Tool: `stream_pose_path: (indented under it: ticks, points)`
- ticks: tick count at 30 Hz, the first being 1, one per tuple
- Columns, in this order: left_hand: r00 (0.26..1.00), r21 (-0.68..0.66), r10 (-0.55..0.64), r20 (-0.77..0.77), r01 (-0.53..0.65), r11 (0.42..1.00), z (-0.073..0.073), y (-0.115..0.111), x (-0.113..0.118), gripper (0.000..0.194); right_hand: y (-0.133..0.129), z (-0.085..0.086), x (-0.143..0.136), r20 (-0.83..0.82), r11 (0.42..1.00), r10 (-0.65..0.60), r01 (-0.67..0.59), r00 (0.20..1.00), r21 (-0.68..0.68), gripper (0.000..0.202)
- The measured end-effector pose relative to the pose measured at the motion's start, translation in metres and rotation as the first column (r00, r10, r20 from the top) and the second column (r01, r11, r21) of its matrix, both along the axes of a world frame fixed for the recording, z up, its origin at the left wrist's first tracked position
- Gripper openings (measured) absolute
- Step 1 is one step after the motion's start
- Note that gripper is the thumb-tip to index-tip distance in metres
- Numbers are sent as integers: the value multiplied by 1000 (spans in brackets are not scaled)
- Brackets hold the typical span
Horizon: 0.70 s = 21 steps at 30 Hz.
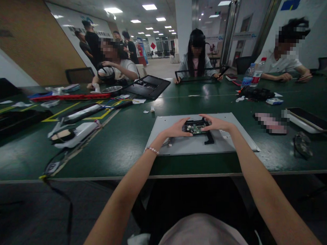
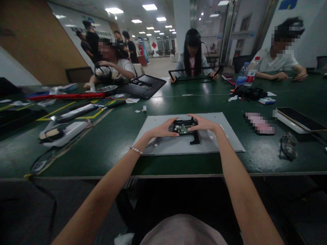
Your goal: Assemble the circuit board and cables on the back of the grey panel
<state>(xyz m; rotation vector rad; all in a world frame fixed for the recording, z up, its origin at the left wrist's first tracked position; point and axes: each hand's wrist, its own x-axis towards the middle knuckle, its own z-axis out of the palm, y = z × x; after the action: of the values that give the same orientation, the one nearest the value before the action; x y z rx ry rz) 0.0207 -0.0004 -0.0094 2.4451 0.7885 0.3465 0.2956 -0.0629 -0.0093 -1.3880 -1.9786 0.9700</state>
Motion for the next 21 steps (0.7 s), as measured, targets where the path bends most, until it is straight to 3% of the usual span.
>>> stream_pose_path:
  ticks: [5, 8, 11, 13, 18, 21]
  points:
    - [1000, -12, -5, -31, 4, 1000, 14, 3, -7, 112, 0, -1, 3, 104, 999, -2, -2, 995, 38, 93]
    - [986, 82, 163, 45, -166, 983, 30, 25, -28, 87, 0, 0, 5, 115, 1000, 1, -3, 993, 19, 93]
    - [878, 216, 453, 155, -477, 852, 39, 60, -60, 62, 0, -1, 6, 109, 1000, 15, -17, 994, 18, 94]
    - [805, 257, 580, 125, -591, 765, 40, 81, -82, 55, 1, -2, 9, 108, 1000, 24, -25, 994, 10, 97]
    - [641, 361, 767, -22, -710, 604, 36, 113, -120, 46, 2, -6, 16, 125, 997, 79, -80, 989, 1, 102]
    - [585, 368, 807, -80, -735, 570, 35, 127, -128, 40, 2, -10, 16, 166, 993, 89, -100, 982, 62, 97]
